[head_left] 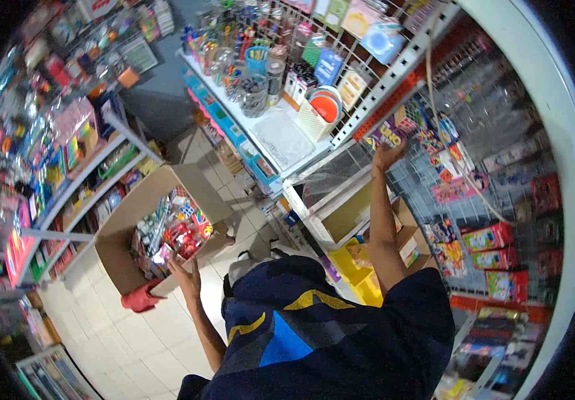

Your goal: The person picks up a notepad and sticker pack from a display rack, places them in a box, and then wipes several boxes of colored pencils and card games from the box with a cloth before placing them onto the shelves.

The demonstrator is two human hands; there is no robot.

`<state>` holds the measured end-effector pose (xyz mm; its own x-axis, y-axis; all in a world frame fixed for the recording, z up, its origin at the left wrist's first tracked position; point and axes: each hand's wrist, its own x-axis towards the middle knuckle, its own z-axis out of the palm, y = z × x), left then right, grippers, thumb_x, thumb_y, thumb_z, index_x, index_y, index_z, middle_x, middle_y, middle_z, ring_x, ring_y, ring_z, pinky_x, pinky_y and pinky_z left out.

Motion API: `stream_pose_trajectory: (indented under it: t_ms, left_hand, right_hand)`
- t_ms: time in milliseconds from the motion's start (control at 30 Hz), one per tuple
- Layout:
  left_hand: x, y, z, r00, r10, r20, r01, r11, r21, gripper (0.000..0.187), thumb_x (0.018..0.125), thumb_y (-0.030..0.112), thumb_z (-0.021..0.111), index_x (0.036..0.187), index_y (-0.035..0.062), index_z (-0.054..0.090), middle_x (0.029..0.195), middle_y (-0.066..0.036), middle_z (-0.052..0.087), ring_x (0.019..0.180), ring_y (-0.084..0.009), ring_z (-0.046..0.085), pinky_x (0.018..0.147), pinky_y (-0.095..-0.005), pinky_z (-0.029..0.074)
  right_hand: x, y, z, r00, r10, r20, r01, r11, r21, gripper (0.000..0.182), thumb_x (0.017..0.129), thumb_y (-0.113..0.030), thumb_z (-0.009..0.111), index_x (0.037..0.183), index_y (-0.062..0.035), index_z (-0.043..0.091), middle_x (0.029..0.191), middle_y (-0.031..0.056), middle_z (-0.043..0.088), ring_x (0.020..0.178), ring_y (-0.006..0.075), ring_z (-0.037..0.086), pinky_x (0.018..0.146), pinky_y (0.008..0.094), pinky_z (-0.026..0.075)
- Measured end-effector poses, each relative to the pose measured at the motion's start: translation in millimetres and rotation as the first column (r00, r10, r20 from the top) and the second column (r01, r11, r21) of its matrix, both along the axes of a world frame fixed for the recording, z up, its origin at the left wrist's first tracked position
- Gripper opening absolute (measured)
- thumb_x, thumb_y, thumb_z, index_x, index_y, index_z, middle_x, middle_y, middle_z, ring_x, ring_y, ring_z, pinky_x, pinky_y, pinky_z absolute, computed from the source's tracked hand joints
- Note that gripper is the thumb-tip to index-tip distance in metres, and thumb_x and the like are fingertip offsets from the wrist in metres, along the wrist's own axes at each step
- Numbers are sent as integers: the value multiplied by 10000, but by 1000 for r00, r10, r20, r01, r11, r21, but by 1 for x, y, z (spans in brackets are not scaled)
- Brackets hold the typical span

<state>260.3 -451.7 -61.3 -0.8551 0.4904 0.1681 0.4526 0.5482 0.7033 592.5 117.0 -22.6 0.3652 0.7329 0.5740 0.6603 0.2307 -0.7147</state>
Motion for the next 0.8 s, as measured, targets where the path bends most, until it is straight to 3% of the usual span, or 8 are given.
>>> stream_pose_trajectory:
  t_ms: [133,200,333,433,500,567,633,800]
  left_hand:
    - [15,-16,-1,989,146,5,-146,987,69,566,851,186,664,1302,-20,390,1252,-223,445,1125,-334,472,983,-414,375]
    - [25,-26,2,978,201,48,-203,978,51,562,821,126,682,1285,-28,405,1242,-214,484,1145,-345,466,974,-415,381]
    - [47,-40,13,952,305,11,-305,952,2,468,801,121,693,1185,-19,465,1159,-216,497,1115,-365,467,960,-430,395]
    - [66,-53,4,925,374,72,-368,926,-81,429,804,159,694,1159,30,489,1198,-234,451,1116,-401,456,946,-448,393]
    - [80,-58,8,908,411,81,-395,904,-164,425,803,178,695,1152,40,494,1198,-229,458,1116,-398,465,935,-450,403]
    - [91,-66,11,899,428,98,-406,895,-182,430,803,197,693,1156,49,496,1193,-220,467,1097,-402,480,919,-461,417]
    - [96,-79,7,877,465,119,-439,878,-192,438,801,194,693,1166,55,496,1198,-217,465,1112,-399,470,930,-454,411]
    - [73,-116,-6,854,504,128,-483,860,-166,466,793,196,698,1196,76,498,1233,-210,449,1163,-382,439,956,-461,385]
  right_hand:
    - [20,17,-50,993,-88,-75,84,995,-50,902,723,-133,741,1434,1,202,1318,319,373,1237,457,339,1054,529,270]
    - [1,-17,-25,975,-152,-161,108,962,-252,845,776,-216,689,1424,32,207,1344,311,356,1286,439,314,1072,498,271]
    - [-63,-106,-1,908,312,-279,-306,950,66,550,830,55,593,1307,-2,325,1199,176,443,1043,278,505,900,363,461]
    - [-120,-196,-14,654,672,-348,-724,689,-31,431,848,44,575,1241,-6,405,1190,134,468,1081,238,502,885,331,444]
    - [-151,-242,-40,390,908,-152,-920,393,-13,334,854,33,554,1175,-4,466,1175,135,473,1031,230,510,860,329,464]
    - [-181,-296,-23,190,907,-376,-980,150,-133,222,863,0,566,1082,-5,532,1137,131,502,1015,236,521,861,328,457]
    - [-214,-330,4,155,984,-86,-983,145,-111,183,865,0,568,1046,-10,550,1115,138,516,988,244,537,841,320,465]
    - [-283,-376,15,-56,967,-248,-982,-98,-161,155,871,-16,563,1026,-21,571,1053,130,551,939,233,572,770,313,493]
